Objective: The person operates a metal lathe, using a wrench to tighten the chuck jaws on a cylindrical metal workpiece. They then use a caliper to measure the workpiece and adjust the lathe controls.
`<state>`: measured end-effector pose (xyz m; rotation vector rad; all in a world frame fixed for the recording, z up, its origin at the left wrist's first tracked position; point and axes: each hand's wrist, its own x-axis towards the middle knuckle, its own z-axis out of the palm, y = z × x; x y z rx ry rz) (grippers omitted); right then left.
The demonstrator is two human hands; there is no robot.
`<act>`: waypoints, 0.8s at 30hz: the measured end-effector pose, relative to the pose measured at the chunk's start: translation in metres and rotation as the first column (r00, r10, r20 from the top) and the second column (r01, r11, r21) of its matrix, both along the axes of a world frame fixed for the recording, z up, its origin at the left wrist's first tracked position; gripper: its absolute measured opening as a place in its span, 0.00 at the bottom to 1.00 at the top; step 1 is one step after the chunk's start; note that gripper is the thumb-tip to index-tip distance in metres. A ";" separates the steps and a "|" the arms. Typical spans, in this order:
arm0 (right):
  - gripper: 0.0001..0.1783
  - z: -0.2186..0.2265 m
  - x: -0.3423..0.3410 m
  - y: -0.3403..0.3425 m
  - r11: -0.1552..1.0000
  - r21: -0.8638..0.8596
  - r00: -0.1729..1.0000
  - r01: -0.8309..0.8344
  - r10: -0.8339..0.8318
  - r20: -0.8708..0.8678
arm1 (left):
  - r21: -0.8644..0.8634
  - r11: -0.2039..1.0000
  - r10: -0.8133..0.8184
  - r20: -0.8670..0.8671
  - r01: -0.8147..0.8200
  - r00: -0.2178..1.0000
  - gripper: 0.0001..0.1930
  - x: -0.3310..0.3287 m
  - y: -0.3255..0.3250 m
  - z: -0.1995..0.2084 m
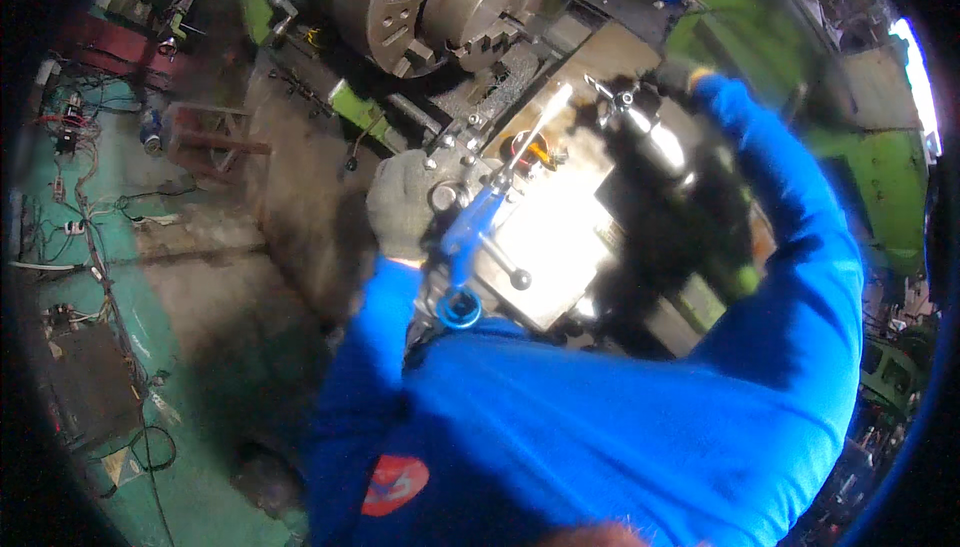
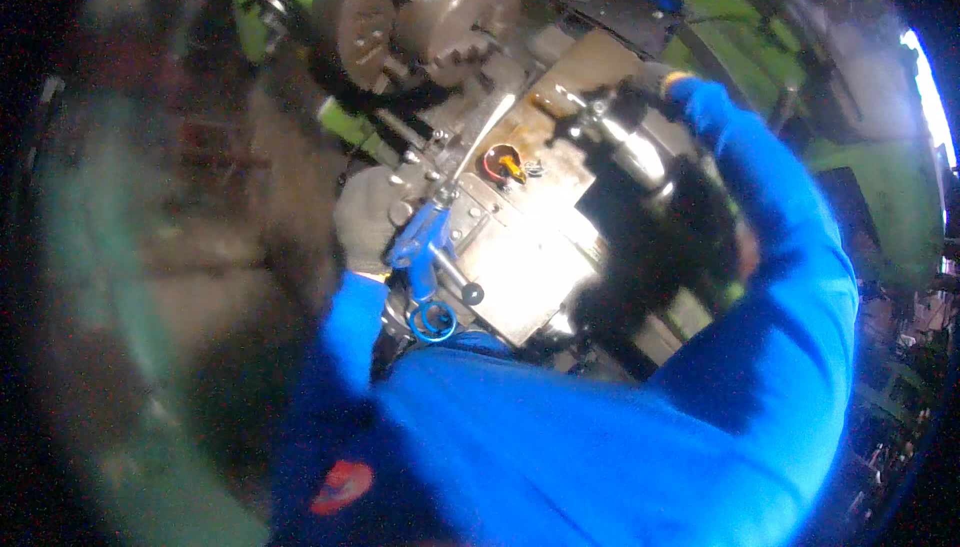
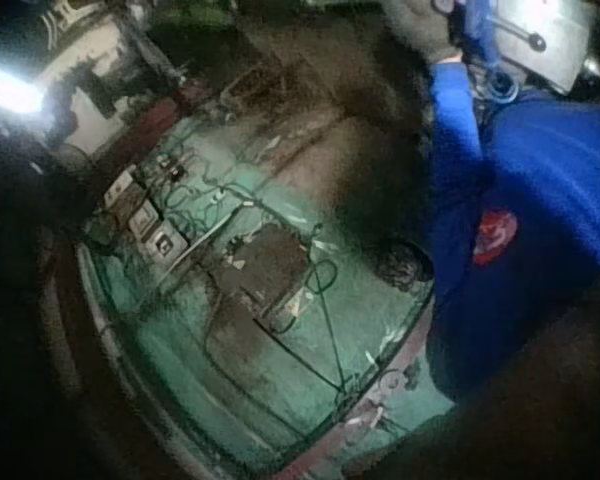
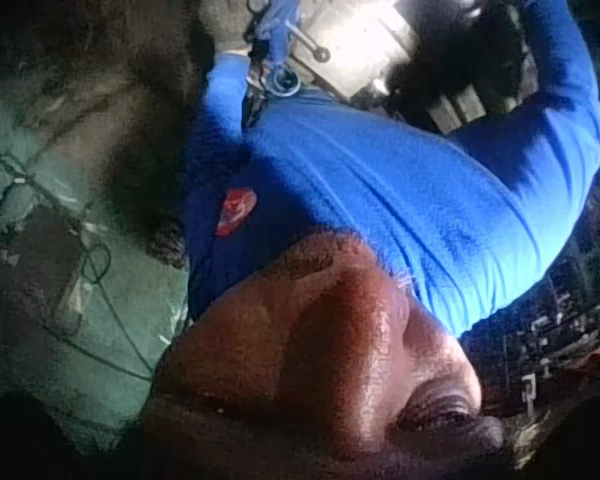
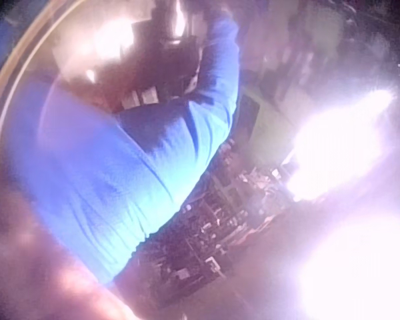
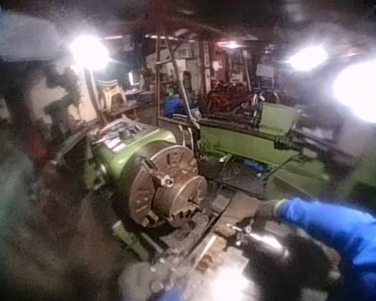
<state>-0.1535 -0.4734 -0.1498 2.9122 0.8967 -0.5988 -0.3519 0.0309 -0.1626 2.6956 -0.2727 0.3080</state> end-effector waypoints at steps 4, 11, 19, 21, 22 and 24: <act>0.16 0.004 -0.016 0.012 0.959 -0.227 0.984 0.171 -0.153 0.096 | 0.056 0.998 -0.002 0.035 0.000 0.999 0.10 0.002 0.012 -0.028; 0.17 -0.056 -0.030 -0.036 0.916 0.380 0.851 0.126 -0.296 0.433 | -0.297 0.954 0.087 0.173 -0.032 0.981 0.11 -0.007 -0.004 -0.016; 0.26 -0.001 -0.035 0.008 0.584 0.337 0.672 0.739 -0.595 -0.441 | -0.015 0.990 -0.140 0.004 0.140 0.990 0.10 0.008 -0.013 0.032; 0.25 0.003 -0.036 0.009 0.549 0.376 0.662 0.747 -0.556 -0.503 | -0.102 0.994 -0.053 -0.132 0.040 0.990 0.10 0.006 -0.024 0.060; 0.25 0.005 -0.038 0.009 0.530 0.391 0.655 0.752 -0.538 -0.530 | -0.145 0.989 -0.018 -0.202 -0.012 0.979 0.09 0.005 -0.030 0.069; 0.24 -0.032 -0.022 -0.024 0.244 0.484 0.518 0.840 -0.622 -0.587 | -0.196 0.980 -0.066 -0.118 0.042 0.991 0.09 0.002 -0.037 0.078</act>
